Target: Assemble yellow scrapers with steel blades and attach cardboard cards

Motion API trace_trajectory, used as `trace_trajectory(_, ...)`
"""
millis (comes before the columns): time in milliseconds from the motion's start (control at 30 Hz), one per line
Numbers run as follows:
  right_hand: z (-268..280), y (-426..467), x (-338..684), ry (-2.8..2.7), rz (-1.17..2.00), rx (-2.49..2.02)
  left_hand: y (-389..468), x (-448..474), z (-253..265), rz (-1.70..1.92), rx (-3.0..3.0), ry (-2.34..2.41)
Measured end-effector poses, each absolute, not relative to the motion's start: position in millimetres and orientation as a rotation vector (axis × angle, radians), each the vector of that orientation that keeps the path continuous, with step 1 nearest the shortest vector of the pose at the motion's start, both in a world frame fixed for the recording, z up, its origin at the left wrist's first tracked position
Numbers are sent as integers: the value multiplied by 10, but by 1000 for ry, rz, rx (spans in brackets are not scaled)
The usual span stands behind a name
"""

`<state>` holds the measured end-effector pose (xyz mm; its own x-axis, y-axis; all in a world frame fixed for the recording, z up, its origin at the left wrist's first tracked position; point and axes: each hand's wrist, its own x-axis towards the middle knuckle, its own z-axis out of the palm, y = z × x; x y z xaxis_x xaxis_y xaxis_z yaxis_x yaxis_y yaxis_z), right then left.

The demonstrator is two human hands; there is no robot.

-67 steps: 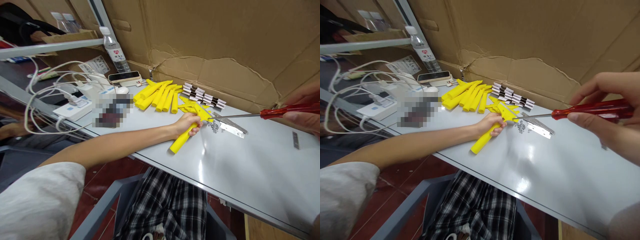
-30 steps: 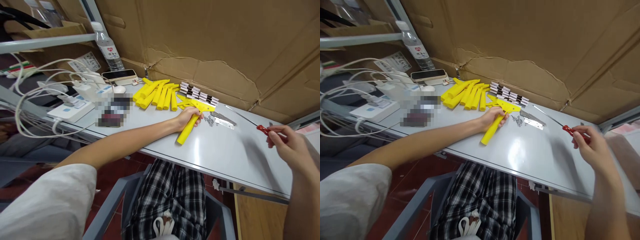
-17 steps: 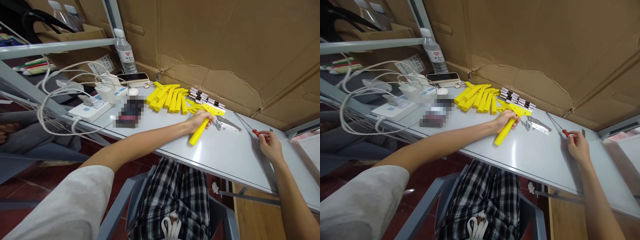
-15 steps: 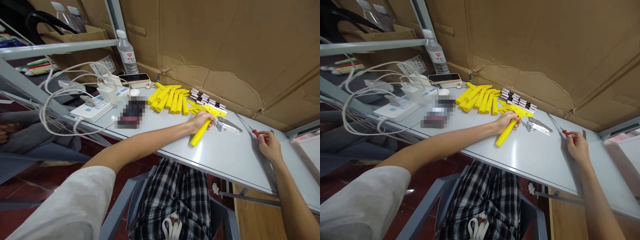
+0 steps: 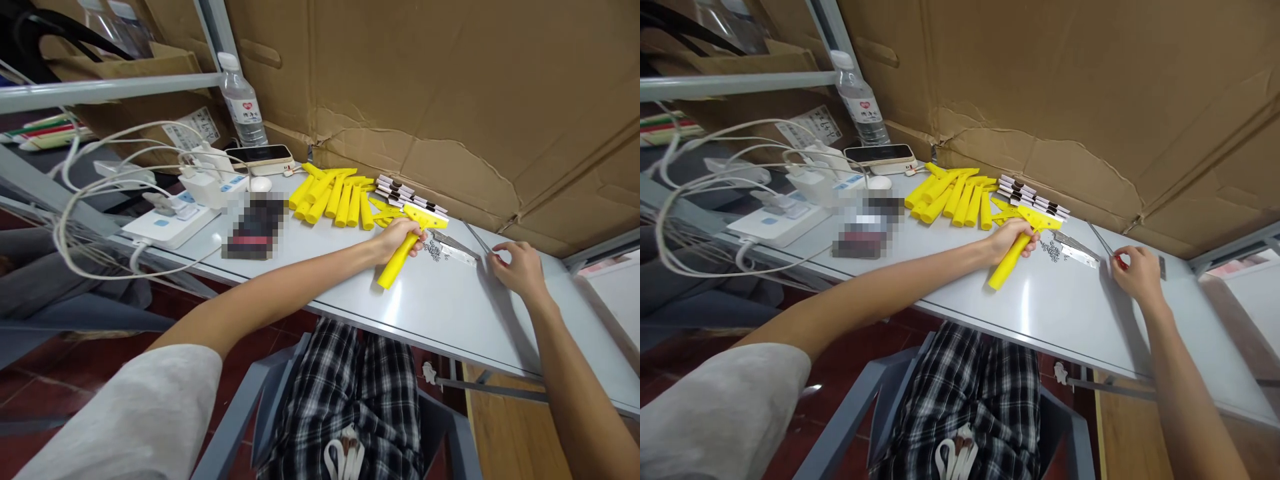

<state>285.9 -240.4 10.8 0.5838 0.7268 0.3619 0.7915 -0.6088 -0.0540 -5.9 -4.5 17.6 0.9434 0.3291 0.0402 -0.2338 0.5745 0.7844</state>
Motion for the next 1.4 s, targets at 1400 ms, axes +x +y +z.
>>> trace_trajectory(1400,11,-1837,2139,-1837,17,-2090,-46,-105,289,405,1087,367)
